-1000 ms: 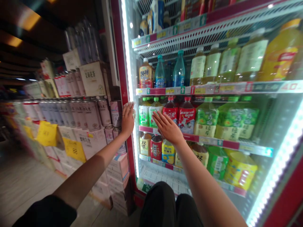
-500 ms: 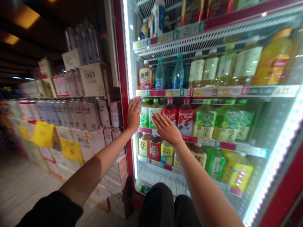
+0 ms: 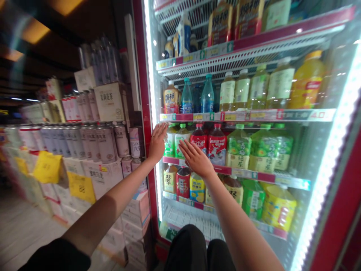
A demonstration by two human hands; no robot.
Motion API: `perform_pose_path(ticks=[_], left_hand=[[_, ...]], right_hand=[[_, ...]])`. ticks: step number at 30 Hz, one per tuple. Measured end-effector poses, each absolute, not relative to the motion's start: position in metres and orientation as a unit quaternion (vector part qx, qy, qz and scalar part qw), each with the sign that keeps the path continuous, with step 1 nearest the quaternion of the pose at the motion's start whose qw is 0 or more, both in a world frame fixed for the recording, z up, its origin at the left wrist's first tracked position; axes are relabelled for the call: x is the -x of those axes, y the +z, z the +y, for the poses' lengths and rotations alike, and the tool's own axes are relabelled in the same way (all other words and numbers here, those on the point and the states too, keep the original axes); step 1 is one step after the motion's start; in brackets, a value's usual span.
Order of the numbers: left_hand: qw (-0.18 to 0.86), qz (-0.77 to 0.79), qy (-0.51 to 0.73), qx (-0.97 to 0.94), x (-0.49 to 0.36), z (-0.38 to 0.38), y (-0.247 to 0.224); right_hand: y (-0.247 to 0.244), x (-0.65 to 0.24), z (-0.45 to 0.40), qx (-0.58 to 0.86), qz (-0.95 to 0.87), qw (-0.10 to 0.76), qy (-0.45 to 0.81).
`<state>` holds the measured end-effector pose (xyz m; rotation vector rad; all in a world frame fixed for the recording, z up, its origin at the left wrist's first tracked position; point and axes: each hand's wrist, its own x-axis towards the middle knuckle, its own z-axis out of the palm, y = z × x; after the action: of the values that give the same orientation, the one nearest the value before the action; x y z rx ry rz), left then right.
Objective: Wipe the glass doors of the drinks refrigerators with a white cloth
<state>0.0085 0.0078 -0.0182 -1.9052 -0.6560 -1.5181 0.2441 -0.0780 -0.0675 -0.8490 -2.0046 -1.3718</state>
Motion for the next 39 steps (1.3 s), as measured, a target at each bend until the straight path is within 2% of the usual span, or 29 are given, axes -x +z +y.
perform_pose_path(ticks=[4, 8, 15, 19, 27, 34, 39], left_hand=[[0.342, -0.207, -0.537, 0.743, -0.036, -0.003, -0.004], [0.386, -0.183, -0.479, 0.767, -0.030, -0.005, -0.015], [0.301, -0.254, -0.593, 0.702, -0.020, 0.003, -0.020], [0.298, -0.241, -0.554, 0.739, -0.039, -0.007, -0.015], [0.299, -0.270, -0.513, 0.758, -0.018, -0.010, -0.044], [0.287, -0.280, -0.620, 0.674, -0.036, -0.010, -0.005], [0.323, -0.235, -0.556, 0.729, -0.058, -0.023, 0.001]], right_hand=[[-0.067, -0.245, -0.078, 0.314, -0.746, 0.278, -0.517], [-0.067, -0.245, -0.078, 0.312, -0.736, 0.272, -0.536], [-0.066, -0.245, -0.080, 0.317, -0.738, 0.267, -0.532], [-0.067, -0.245, -0.080, 0.315, -0.743, 0.267, -0.527], [-0.069, -0.246, -0.078, 0.317, -0.753, 0.273, -0.507], [-0.068, -0.247, -0.077, 0.316, -0.768, 0.283, -0.479], [-0.070, -0.249, -0.080, 0.315, -0.775, 0.281, -0.470]])
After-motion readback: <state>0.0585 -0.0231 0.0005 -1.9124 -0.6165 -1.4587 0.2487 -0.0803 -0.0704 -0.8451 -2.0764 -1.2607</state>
